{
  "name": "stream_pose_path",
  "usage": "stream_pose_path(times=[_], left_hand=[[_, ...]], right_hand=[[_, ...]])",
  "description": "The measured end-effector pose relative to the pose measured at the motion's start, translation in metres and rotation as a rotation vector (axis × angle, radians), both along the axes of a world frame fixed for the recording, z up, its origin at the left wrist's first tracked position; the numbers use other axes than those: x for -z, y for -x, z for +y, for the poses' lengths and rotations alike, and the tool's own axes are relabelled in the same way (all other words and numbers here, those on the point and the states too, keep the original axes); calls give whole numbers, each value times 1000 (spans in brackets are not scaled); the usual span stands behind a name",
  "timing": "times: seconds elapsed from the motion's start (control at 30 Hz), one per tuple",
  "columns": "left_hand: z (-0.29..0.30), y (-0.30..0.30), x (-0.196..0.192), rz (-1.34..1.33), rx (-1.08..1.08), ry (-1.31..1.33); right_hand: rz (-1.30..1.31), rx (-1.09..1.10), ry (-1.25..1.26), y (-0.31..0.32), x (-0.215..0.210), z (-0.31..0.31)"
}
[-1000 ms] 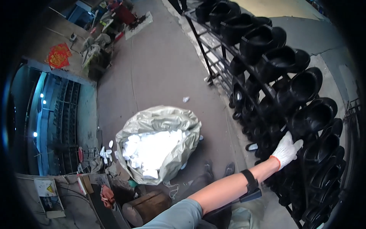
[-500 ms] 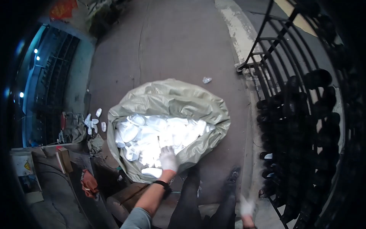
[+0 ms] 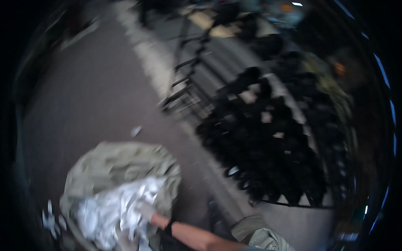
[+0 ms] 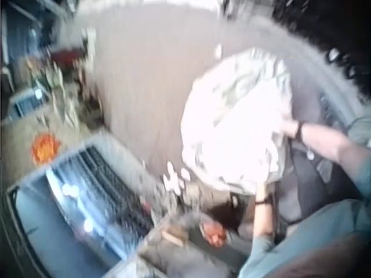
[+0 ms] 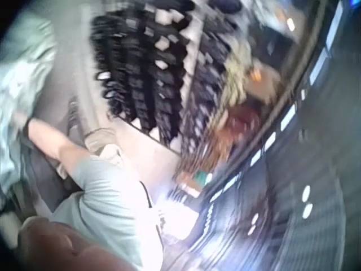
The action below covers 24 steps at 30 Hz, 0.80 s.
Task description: Inserting paper or foam fillers into finished black shoes on a rack.
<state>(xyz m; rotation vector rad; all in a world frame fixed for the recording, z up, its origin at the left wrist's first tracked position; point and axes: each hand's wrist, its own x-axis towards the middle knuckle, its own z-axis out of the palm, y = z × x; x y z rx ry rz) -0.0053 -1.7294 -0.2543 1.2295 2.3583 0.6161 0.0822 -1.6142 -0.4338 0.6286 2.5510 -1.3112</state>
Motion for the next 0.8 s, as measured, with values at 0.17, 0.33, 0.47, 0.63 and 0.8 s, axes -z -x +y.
stream_pose_path(times=[0.17, 0.33, 0.47, 0.63, 0.8], left_hand=[[147, -81, -96, -575, 360, -365], [215, -266, -222, -1146, 767, -366], [261, -462, -390, -1037, 1282, -410], [319, -712, -403, -228, 1732, -587], [356, -810, -346, -9, 1608, -359]], right_hand=[[304, 737, 394, -169, -219, 77], [302, 1155, 563, -443, -442, 122], [86, 1657, -591, -659, -569, 95], [378, 1888, -975, -835, -624, 107], [-557, 946, -1059, -878, -594, 193]])
